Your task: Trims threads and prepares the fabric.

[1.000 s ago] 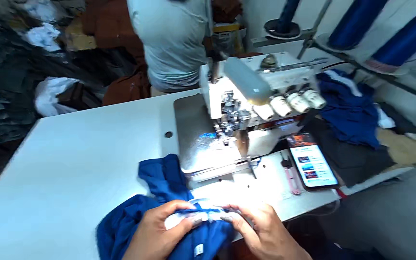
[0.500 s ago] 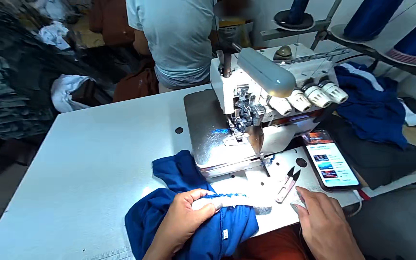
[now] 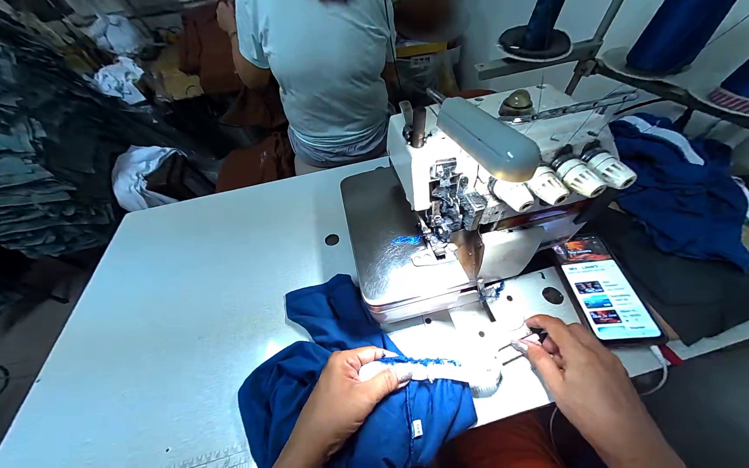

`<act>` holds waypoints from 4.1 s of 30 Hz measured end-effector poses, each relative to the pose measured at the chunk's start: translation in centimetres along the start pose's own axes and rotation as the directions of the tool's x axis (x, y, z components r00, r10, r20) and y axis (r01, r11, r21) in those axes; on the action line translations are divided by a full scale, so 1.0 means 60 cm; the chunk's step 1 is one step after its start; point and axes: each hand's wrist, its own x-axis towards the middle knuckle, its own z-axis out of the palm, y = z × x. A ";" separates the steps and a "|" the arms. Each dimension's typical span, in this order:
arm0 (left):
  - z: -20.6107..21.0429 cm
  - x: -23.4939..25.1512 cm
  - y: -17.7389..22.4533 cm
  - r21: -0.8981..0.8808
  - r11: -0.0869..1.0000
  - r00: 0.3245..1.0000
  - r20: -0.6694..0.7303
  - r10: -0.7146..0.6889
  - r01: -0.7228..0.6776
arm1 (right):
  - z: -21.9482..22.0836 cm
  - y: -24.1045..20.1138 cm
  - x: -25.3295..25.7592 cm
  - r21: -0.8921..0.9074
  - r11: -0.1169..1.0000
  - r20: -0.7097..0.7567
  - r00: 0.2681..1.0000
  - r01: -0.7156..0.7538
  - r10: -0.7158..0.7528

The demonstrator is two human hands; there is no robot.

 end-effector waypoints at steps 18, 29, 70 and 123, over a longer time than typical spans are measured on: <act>0.016 0.016 0.003 -0.037 0.999 0.998 -0.054 -0.011 0.009 | -0.037 -0.002 0.003 0.049 0.973 0.180 0.960 -0.225 0.213; 0.018 0.024 0.000 -0.051 0.999 1.000 0.023 0.012 -0.010 | -0.050 -0.054 0.005 0.917 0.347 0.268 0.947 -0.195 -0.177; -0.001 0.034 -0.008 0.003 0.999 0.995 0.092 -0.041 0.041 | 0.060 -0.087 0.014 0.314 0.799 -0.060 0.850 0.514 -0.523; -0.008 0.035 -0.013 -0.085 0.996 0.992 0.122 -0.004 0.015 | 0.066 -0.093 0.017 0.296 0.778 -0.082 0.826 0.555 -0.558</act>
